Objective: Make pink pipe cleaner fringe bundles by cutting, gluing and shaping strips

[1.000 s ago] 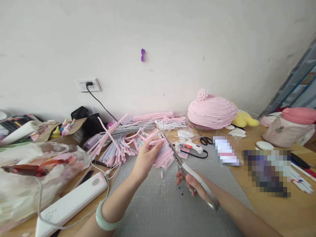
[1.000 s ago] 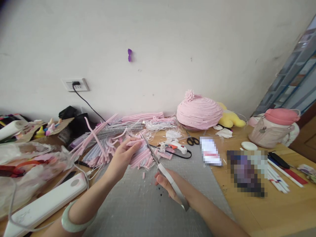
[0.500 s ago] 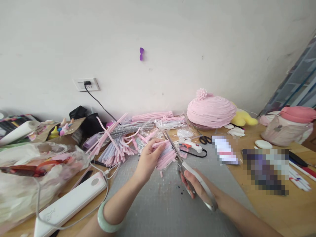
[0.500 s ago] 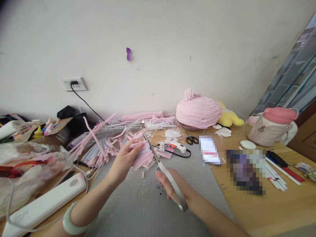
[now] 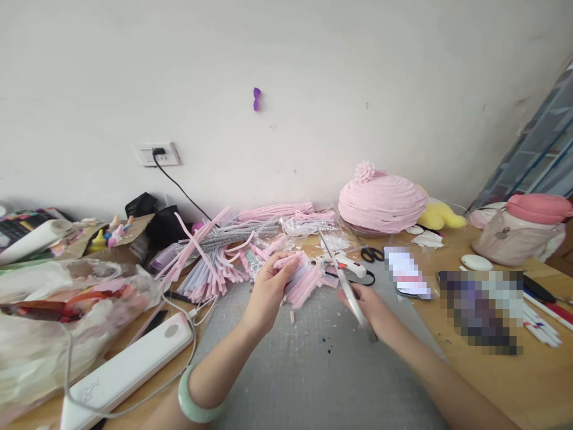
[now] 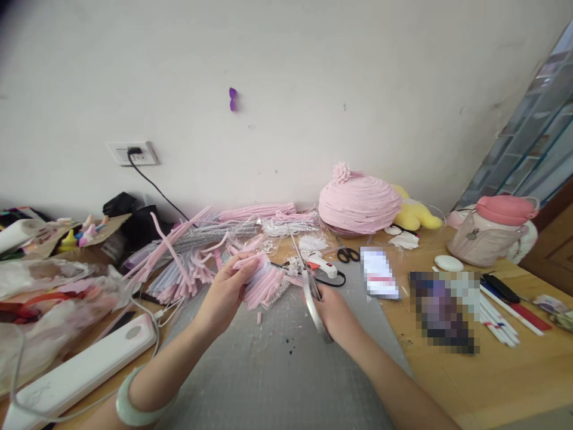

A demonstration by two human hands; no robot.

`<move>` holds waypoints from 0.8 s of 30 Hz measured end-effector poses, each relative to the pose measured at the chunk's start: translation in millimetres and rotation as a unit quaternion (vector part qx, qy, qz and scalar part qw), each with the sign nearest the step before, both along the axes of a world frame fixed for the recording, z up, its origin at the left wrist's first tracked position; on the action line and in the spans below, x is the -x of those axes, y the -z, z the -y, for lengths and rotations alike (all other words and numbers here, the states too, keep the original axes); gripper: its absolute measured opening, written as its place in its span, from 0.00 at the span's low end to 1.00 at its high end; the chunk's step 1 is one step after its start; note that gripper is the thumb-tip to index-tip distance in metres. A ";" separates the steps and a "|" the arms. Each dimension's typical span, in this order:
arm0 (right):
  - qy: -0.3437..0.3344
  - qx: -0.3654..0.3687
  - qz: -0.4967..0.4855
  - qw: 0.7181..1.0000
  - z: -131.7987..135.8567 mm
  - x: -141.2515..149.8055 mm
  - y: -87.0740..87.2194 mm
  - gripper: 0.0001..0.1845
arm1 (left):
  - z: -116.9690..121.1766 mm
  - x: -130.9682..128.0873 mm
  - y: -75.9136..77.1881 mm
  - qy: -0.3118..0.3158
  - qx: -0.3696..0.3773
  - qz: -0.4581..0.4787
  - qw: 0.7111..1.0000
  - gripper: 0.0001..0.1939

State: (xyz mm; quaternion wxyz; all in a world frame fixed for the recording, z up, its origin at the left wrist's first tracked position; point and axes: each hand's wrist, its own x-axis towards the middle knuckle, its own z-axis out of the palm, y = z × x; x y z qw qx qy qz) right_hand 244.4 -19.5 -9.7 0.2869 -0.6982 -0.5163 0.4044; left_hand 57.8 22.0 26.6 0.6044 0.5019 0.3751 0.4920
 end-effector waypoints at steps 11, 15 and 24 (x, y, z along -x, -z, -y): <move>-0.013 -0.224 0.265 0.938 -6.6 -10.9 14.8 0.12 | 5.6 -6.2 12.7 -0.018 -0.030 0.044 0.998 0.10; -0.025 -0.274 0.138 0.951 -3.1 -8.6 6.7 0.13 | 12.1 4.8 23.8 0.097 -0.241 -0.087 0.962 0.04; -0.208 -0.159 0.122 0.958 9.6 7.0 9.2 0.07 | 23.7 32.3 31.4 0.382 -0.349 -0.336 0.787 0.14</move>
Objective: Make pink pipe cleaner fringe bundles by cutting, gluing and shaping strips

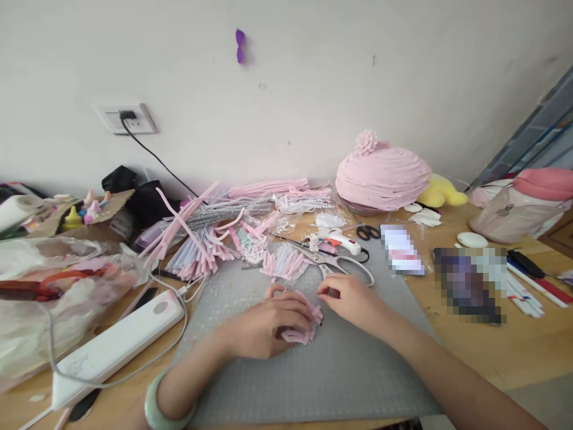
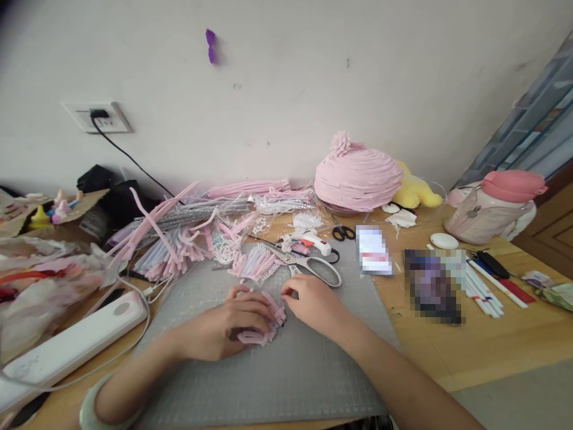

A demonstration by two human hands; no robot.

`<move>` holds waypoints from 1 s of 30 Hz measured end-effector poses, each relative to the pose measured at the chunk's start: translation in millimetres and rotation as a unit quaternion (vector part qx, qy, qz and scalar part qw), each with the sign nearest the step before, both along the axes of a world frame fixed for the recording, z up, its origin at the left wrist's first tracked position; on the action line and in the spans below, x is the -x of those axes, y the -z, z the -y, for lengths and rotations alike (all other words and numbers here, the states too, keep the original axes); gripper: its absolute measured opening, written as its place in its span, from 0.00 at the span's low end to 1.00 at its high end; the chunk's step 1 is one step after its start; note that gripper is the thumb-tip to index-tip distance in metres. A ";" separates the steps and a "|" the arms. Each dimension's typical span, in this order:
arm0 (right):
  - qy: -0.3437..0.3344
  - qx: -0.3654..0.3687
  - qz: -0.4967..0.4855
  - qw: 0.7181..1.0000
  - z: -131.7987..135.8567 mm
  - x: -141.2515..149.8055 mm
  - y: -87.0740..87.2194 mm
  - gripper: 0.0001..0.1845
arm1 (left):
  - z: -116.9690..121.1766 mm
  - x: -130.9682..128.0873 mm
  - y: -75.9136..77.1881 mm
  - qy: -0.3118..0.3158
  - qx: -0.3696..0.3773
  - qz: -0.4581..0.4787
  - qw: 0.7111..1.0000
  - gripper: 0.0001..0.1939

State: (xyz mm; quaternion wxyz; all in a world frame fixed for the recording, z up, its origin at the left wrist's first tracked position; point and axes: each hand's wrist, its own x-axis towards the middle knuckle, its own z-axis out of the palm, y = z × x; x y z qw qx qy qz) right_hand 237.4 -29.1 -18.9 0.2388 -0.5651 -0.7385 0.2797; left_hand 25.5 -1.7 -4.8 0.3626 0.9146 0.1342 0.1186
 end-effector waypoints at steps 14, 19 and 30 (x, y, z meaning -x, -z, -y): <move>0.016 0.160 0.099 0.982 -12.3 11.7 -3.3 0.04 | -10.2 -31.3 1.8 -0.161 -0.019 -0.269 0.949 0.07; -0.021 0.182 0.209 0.960 -20.1 20.3 -13.9 0.05 | -13.6 -43.2 3.7 -0.162 -0.069 -0.340 0.924 0.07; -0.057 0.152 0.301 0.940 -27.0 29.6 -22.5 0.11 | -2.8 -42.0 3.3 -0.147 -0.157 -0.325 0.921 0.07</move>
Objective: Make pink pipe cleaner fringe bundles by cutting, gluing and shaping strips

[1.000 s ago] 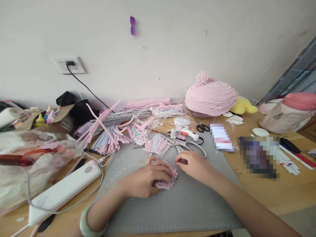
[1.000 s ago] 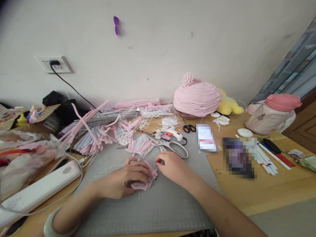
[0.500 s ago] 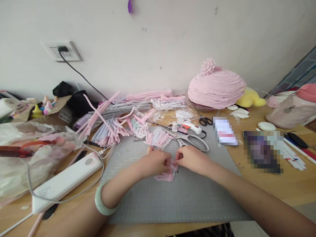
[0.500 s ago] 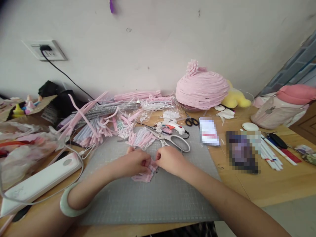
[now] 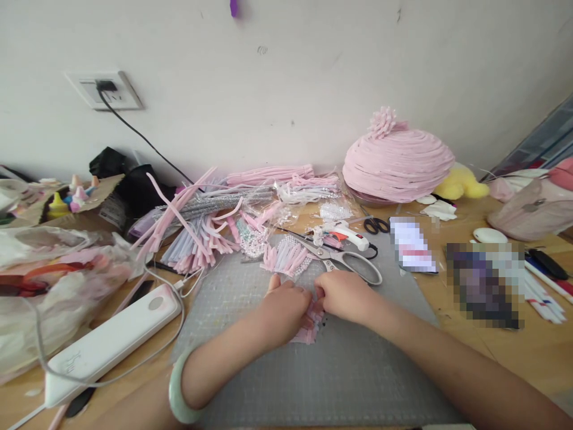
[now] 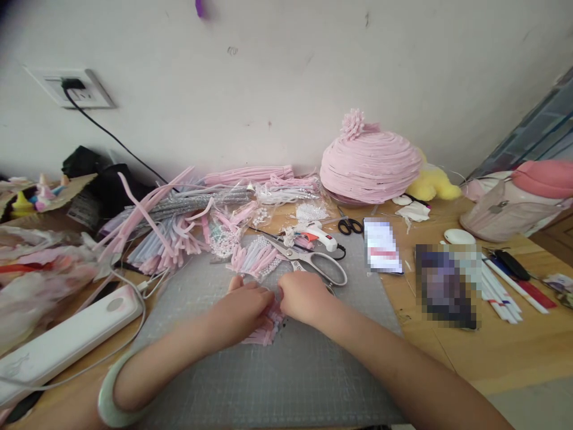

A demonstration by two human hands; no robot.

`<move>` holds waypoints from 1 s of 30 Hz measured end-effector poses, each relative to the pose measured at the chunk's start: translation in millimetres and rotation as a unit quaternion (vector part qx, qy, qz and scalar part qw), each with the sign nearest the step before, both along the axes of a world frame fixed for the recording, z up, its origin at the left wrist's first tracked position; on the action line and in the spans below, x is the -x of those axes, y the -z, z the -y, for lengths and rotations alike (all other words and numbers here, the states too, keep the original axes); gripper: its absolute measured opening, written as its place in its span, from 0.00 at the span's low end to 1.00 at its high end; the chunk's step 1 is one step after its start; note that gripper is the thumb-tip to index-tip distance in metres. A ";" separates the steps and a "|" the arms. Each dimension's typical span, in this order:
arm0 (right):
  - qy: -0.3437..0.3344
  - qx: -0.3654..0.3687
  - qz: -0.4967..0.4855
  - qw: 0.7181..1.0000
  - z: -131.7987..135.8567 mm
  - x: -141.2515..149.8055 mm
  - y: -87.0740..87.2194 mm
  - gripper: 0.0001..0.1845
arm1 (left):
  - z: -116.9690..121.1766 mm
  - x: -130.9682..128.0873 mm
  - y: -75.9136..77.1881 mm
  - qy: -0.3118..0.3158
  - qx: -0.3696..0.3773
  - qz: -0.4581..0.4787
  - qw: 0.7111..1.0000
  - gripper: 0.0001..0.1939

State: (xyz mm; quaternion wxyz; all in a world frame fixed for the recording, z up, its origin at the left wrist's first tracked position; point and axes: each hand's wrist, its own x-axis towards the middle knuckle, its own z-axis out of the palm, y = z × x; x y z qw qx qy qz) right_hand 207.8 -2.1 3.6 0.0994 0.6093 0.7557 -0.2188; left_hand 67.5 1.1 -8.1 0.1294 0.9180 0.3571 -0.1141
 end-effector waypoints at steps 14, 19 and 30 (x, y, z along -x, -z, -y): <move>0.049 0.082 -0.163 0.982 -0.8 -22.7 11.4 0.09 | 17.6 30.0 -3.2 -0.129 0.085 0.183 0.971 0.20; 0.026 0.012 -0.090 0.996 4.4 -14.9 6.1 0.15 | 21.7 34.3 -1.8 -0.003 -0.019 0.119 0.993 0.25; -0.048 0.030 0.067 0.996 -6.3 11.5 -10.6 0.06 | 23.4 34.2 23.3 0.062 -0.033 0.118 0.991 0.13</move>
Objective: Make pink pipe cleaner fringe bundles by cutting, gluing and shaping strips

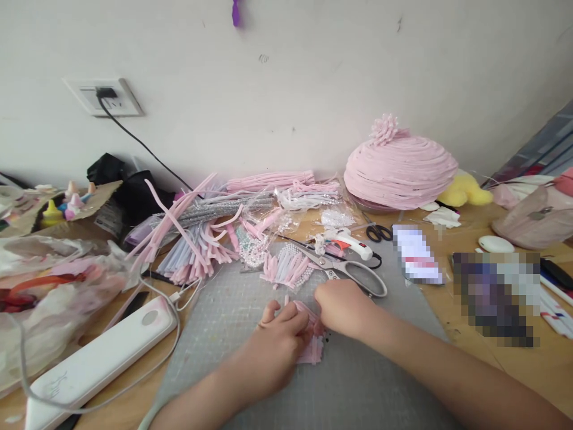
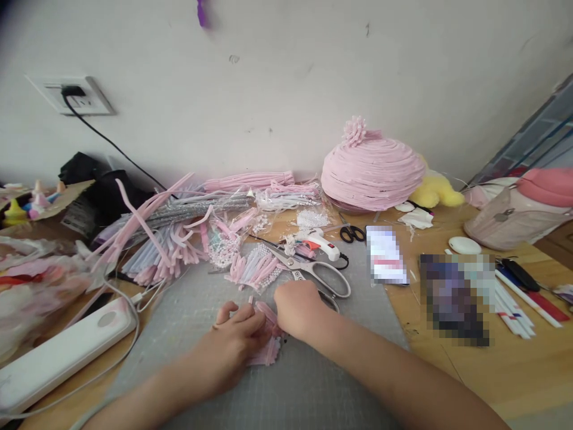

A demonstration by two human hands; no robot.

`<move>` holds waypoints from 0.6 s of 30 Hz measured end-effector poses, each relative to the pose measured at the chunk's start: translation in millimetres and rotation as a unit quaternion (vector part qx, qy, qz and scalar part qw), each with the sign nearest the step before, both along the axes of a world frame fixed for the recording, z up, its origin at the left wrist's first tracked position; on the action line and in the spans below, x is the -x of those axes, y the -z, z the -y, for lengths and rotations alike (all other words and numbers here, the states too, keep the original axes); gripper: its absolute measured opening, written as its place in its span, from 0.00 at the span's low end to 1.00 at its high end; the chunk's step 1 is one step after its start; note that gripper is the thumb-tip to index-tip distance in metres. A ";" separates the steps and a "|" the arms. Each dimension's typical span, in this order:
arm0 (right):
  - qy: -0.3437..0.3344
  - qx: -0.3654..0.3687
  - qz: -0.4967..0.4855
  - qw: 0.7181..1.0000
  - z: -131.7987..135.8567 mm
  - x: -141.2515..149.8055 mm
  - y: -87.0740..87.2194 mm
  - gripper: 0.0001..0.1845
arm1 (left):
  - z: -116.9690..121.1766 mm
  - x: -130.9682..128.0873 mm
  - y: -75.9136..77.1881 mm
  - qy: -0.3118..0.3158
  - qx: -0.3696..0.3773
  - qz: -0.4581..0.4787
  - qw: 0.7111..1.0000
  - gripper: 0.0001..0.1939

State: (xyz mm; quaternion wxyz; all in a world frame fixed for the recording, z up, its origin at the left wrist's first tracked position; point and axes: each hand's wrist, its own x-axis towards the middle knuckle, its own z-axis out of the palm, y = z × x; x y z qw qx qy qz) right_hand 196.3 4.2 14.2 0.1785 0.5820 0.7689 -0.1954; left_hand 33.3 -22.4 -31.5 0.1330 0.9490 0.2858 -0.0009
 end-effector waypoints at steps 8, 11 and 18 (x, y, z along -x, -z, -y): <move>0.021 0.002 -0.006 1.000 10.0 2.9 -3.6 0.05 | 4.4 -0.2 -0.8 -0.026 0.007 0.013 1.000 0.13; 0.043 -0.015 -0.045 0.998 19.4 3.1 -0.1 0.08 | 7.0 0.9 -7.8 -0.059 0.016 0.017 0.998 0.16; 0.086 -0.091 -0.105 0.987 27.4 -13.5 1.8 0.10 | -1.1 9.2 -14.9 -0.158 -0.001 0.137 0.978 0.15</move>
